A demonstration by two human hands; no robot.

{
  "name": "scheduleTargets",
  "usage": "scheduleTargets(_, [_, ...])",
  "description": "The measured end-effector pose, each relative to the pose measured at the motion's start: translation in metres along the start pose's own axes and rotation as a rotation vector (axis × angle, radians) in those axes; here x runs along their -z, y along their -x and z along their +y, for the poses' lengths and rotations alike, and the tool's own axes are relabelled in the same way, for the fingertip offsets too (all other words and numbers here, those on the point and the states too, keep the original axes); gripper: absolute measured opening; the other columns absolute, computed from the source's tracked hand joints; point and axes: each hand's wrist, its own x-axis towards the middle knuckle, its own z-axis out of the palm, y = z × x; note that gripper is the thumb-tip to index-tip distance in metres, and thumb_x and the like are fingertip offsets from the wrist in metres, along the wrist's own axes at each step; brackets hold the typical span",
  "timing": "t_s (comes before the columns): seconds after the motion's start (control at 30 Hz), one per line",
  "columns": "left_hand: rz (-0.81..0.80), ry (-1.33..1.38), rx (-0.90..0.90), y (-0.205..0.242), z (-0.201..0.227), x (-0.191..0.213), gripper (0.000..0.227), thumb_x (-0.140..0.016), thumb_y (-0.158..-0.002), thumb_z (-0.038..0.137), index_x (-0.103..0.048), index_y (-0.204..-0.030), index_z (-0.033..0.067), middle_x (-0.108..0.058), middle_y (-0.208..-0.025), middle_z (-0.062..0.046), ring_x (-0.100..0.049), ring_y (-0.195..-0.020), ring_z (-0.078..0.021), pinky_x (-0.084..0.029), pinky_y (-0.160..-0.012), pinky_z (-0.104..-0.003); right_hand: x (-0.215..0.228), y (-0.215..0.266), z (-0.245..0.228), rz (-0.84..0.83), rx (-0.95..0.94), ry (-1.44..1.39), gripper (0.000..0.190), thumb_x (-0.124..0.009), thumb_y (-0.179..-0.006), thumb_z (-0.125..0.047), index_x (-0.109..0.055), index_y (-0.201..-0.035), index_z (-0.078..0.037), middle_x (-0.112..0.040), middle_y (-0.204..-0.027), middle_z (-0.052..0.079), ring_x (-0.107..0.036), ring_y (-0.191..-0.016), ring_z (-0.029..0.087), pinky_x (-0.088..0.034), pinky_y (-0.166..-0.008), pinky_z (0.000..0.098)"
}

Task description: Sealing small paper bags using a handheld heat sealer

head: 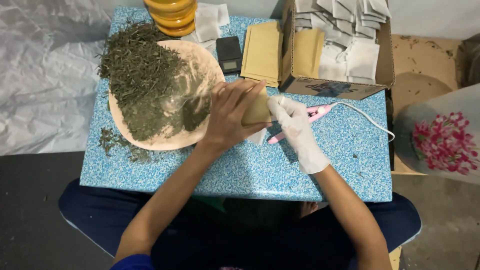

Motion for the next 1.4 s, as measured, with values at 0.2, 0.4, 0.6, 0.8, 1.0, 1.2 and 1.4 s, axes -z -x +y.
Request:
scheduleTargets(0.2, [0.010,0.000,-0.002,0.000,0.002,0.004,0.091,-0.094,-0.083,0.054,-0.059,-0.157,0.0131,-0.065,-0.146,-0.007,-0.059,-0.138,-0.0281,-0.031,-0.119,-0.049,0.008,-0.015,0.078,0.047,-0.017,-0.021,0.032,-0.068,-0.107,-0.010,-0.067,-0.075,-0.012,-0.060,-0.060,-0.002,-0.055,-0.061,0.005,-0.043,-0.061,0.0202])
scheduleTargets(0.4, [0.000,0.033,-0.002,0.006,-0.007,-0.007,0.092,-0.089,-0.087,0.061,-0.056,-0.160,0.0160,-0.062,-0.152,-0.006,-0.054,-0.142,-0.0257,-0.027,-0.121,-0.049,-0.003,0.004,0.036,0.096,-0.072,-0.099,0.017,-0.075,-0.105,-0.012,-0.070,-0.093,-0.001,-0.068,-0.077,0.004,-0.067,-0.074,0.007,-0.062,-0.062,0.0253])
scheduleTargets(0.6, [0.001,0.079,-0.011,0.002,0.002,-0.001,0.085,-0.087,-0.089,0.062,-0.060,-0.155,0.0174,-0.061,-0.153,-0.005,-0.055,-0.142,-0.0260,-0.029,-0.121,-0.047,0.001,0.004,0.045,0.098,0.020,0.005,0.013,-0.082,-0.100,-0.011,-0.073,-0.091,-0.006,-0.065,-0.077,-0.004,-0.059,-0.082,0.004,-0.044,-0.069,0.0169])
scheduleTargets(0.8, [-0.008,0.089,-0.035,0.001,0.007,0.003,0.070,-0.088,-0.089,0.055,-0.066,-0.148,0.0238,-0.059,-0.154,-0.007,-0.057,-0.140,-0.0302,-0.029,-0.120,-0.050,-0.002,0.006,0.036,0.114,0.001,0.005,0.012,-0.085,-0.097,-0.010,-0.076,-0.089,-0.006,-0.064,-0.069,-0.001,-0.059,-0.076,0.005,-0.044,-0.065,0.0181])
scheduleTargets(1.0, [0.013,0.089,-0.045,0.005,0.004,-0.001,0.074,-0.094,-0.084,0.052,-0.066,-0.146,0.0220,-0.061,-0.151,-0.009,-0.059,-0.137,-0.0316,-0.029,-0.119,-0.053,-0.006,0.007,0.018,0.108,-0.019,0.002,0.011,-0.085,-0.096,-0.010,-0.077,-0.089,-0.007,-0.065,-0.067,-0.003,-0.057,-0.074,0.002,-0.042,-0.066,0.0165])
scheduleTargets(1.2, [-0.004,0.135,-0.001,-0.002,0.006,0.002,0.084,-0.078,-0.090,0.075,-0.058,-0.153,0.0236,-0.056,-0.161,-0.007,-0.052,-0.149,-0.0270,-0.028,-0.125,-0.049,-0.004,0.006,0.016,0.133,-0.044,-0.067,0.011,-0.088,-0.092,-0.010,-0.078,-0.089,-0.006,-0.070,-0.070,0.001,-0.060,-0.069,0.003,-0.048,-0.061,0.0181])
scheduleTargets(1.4, [0.132,0.116,-0.016,0.015,-0.002,-0.009,0.052,-0.086,-0.090,0.056,-0.061,-0.105,0.0129,-0.057,-0.100,-0.004,-0.062,-0.100,-0.0266,-0.046,-0.098,-0.042,-0.008,0.011,0.001,0.227,0.008,-0.019,0.011,-0.089,-0.093,-0.011,-0.079,-0.090,-0.007,-0.073,-0.073,0.000,-0.061,-0.070,0.003,-0.053,-0.064,0.0195])
